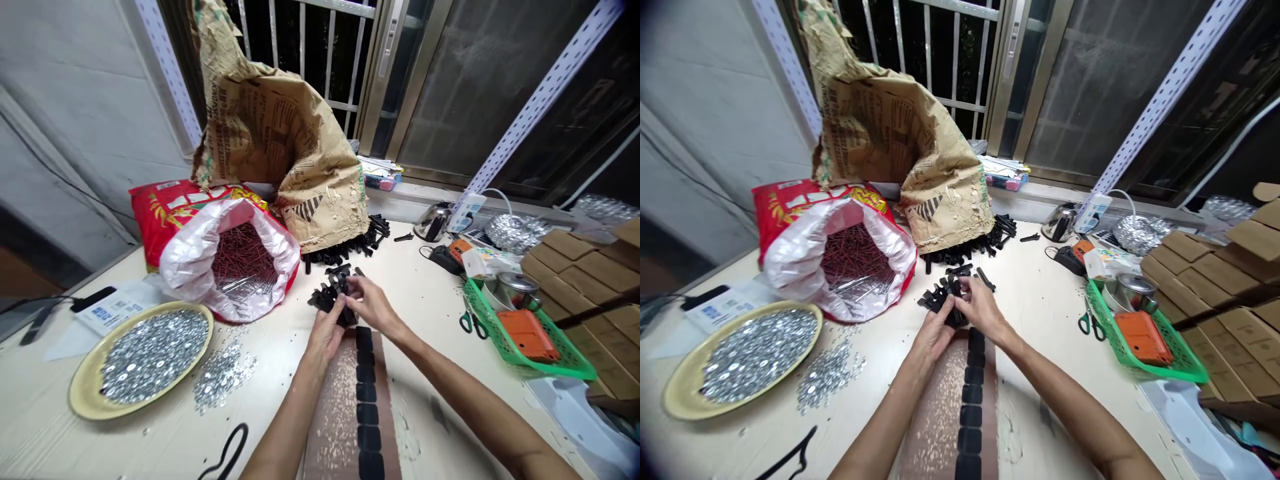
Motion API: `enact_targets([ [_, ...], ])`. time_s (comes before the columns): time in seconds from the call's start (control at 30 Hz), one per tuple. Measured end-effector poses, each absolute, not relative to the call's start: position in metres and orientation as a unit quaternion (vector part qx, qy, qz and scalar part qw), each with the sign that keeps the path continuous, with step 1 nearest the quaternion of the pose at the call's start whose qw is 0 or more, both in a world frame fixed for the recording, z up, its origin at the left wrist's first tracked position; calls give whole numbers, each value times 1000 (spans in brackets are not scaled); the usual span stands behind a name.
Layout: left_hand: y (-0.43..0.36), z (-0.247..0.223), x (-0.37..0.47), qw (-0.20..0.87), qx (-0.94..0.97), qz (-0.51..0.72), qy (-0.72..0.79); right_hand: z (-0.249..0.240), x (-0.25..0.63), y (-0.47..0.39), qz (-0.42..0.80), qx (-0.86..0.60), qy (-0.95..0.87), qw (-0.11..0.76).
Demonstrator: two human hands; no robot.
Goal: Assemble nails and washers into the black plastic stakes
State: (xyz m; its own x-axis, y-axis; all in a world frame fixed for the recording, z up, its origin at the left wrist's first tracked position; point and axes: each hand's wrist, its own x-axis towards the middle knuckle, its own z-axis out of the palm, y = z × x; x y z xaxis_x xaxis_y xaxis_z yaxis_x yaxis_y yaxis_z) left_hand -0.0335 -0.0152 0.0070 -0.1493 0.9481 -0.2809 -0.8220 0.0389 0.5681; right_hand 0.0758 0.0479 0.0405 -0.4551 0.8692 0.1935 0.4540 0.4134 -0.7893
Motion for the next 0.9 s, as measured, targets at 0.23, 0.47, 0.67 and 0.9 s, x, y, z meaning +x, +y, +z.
enact_targets([
  [0.23,-44,14,-51,588,57,691,416,19,73,51,524,-308,-758,236],
  [0.47,-91,11,-82,601,-50,688,404,-36,85,90,-14,-404,-912,73],
  [0.67,-125,14,-76,659,-133,684,285,-45,86,127,-57,-414,-908,3],
  [0.9,-157,5,-83,605,-27,713,354,-7,17,93,33,-259,-939,225],
])
